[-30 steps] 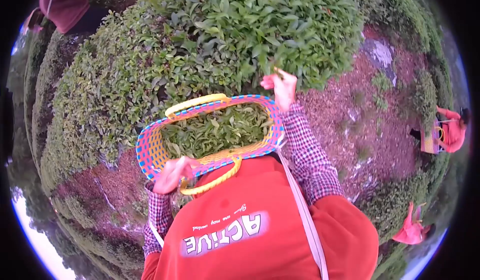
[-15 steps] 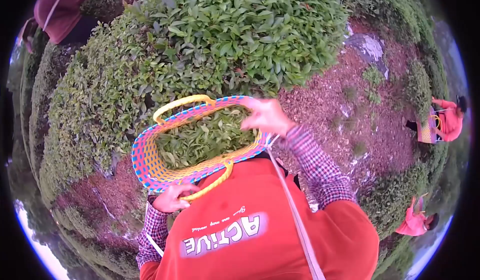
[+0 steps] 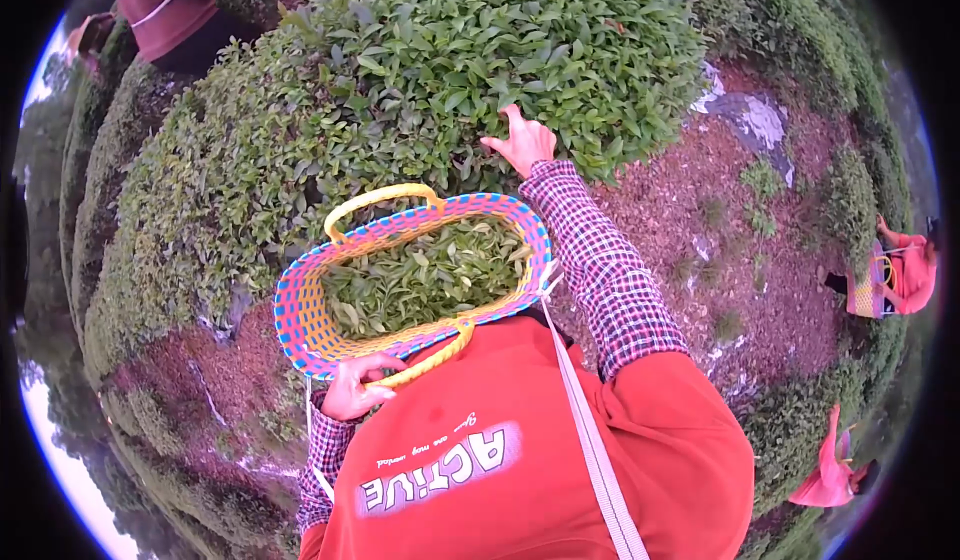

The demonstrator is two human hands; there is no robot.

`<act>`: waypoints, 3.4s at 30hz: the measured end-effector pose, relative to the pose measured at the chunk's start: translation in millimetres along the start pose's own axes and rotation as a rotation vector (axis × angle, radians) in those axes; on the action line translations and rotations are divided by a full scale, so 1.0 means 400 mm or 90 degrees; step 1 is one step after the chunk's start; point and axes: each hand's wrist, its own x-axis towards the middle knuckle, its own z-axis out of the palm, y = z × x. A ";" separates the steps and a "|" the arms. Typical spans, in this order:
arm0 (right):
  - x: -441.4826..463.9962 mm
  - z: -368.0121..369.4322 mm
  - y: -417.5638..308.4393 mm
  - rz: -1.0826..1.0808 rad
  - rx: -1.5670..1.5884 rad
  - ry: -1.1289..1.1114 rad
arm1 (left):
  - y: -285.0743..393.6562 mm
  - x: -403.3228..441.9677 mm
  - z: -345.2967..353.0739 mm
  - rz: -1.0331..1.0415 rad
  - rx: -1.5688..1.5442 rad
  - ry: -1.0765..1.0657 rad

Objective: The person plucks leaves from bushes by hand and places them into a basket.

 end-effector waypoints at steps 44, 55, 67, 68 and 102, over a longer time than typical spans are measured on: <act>-0.106 0.020 0.095 0.204 0.624 0.090 | -0.044 0.072 -0.051 0.025 0.021 0.015; -0.152 -0.205 -0.038 0.078 0.676 -0.028 | 0.001 0.101 -0.080 -0.027 0.044 0.010; -0.117 0.053 0.063 -0.027 0.340 -0.087 | -0.037 0.080 -0.071 -0.058 -0.015 -0.050; -0.124 0.058 0.061 0.063 0.434 -0.122 | -0.040 0.076 -0.063 -0.067 -0.047 -0.045; -0.136 -0.030 -0.006 0.227 0.828 -0.144 | -0.055 0.034 -0.058 -0.128 0.063 -0.164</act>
